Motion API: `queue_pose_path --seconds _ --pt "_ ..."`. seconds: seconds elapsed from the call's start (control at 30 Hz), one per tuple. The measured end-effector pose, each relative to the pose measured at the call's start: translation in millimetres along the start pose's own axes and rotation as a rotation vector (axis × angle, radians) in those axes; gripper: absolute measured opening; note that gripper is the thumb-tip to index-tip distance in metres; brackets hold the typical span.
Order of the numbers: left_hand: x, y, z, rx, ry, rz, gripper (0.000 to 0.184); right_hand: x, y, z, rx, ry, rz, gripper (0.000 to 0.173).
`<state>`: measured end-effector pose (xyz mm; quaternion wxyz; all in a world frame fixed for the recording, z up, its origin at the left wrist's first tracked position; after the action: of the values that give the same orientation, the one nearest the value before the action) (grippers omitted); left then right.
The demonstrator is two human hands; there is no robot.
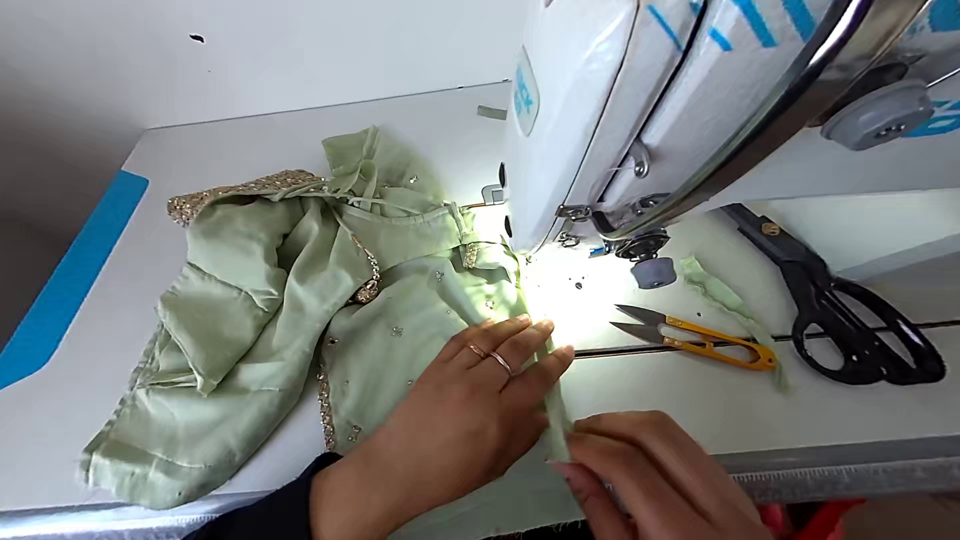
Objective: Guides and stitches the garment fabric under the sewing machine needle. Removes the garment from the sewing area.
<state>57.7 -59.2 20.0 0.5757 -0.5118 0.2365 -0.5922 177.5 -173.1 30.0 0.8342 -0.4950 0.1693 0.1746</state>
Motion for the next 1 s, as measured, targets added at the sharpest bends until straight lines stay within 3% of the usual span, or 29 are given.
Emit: queue_pose_path --seconds 0.1,0.27,0.4,0.47,0.6,0.7,0.83,1.0 --pt "-10 -13 2 0.143 0.028 -0.001 0.028 -11 7 0 0.038 -0.069 0.038 0.023" --pt "-31 -37 4 0.25 -0.063 -0.051 0.023 10 -1 1 0.1 0.073 0.133 0.02" --pt "-36 -42 7 0.338 -0.171 -0.383 0.021 26 4 7 0.164 0.108 0.136 0.017" --pt "-39 -47 11 0.415 -0.26 -0.569 0.015 24 12 9 0.102 0.068 0.096 0.02" --pt "-49 -38 14 0.578 -0.461 -0.733 0.015 7 42 7 -0.111 -0.118 -0.137 0.043" --pt "-54 -23 8 0.503 -0.37 -0.645 0.019 -4 50 1 -0.182 -0.178 -0.154 0.052" --pt "-55 -18 3 0.338 -0.149 -0.565 0.015 -1 46 -2 -0.133 -0.164 -0.099 0.048" --pt "-58 -21 -2 0.448 -0.326 -0.566 0.017 10 27 3 0.017 -0.015 0.053 0.031"
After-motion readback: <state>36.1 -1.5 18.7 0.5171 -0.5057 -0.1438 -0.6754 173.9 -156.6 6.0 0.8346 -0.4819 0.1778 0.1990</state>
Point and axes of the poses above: each hand's wrist, its own z-axis towards the middle knuckle, its own y-axis out of the palm, x = y × z, the point moved 5 cm from there along z, towards the middle knuckle, and after that the axes turned 6 degrees about -z, right-handed, at the moved point
